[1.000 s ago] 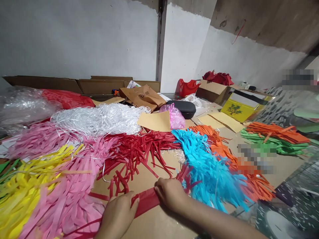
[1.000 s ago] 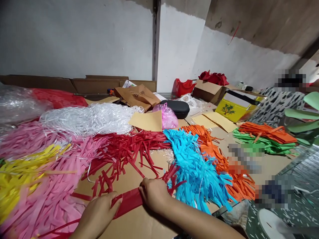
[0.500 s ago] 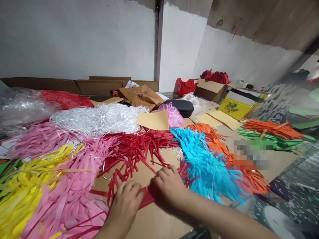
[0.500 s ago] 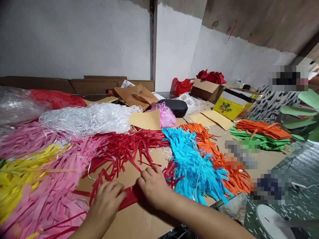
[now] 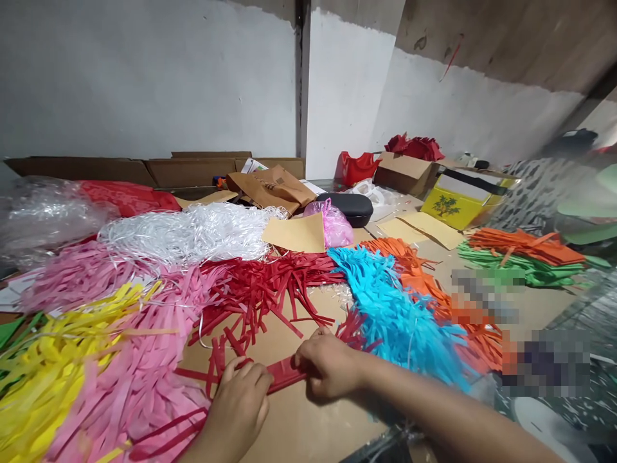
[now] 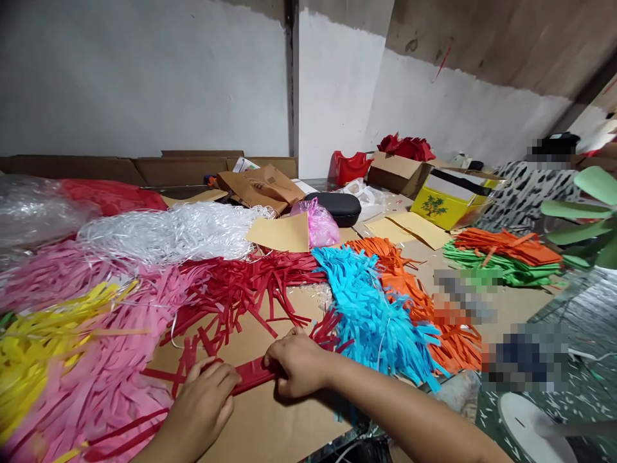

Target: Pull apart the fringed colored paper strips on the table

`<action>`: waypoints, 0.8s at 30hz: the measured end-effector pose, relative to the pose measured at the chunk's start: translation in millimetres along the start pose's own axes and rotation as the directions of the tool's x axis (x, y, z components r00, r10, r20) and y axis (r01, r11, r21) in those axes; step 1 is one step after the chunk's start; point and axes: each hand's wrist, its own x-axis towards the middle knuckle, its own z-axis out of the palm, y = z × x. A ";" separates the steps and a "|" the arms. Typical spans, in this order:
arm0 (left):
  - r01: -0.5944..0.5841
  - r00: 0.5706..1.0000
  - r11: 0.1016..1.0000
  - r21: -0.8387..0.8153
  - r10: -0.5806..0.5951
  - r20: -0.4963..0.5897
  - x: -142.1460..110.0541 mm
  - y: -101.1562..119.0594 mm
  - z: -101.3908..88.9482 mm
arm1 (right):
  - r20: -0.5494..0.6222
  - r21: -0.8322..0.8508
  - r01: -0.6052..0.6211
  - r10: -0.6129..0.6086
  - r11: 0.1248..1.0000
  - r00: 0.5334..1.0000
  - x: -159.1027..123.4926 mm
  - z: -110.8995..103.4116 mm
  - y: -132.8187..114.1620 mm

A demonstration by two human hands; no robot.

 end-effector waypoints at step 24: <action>0.285 0.907 0.952 0.110 -0.305 0.290 26.0 -8.1 -11.3 | -0.027 -0.245 -0.336 0.340 0.910 0.940 20.3 -0.7 -5.1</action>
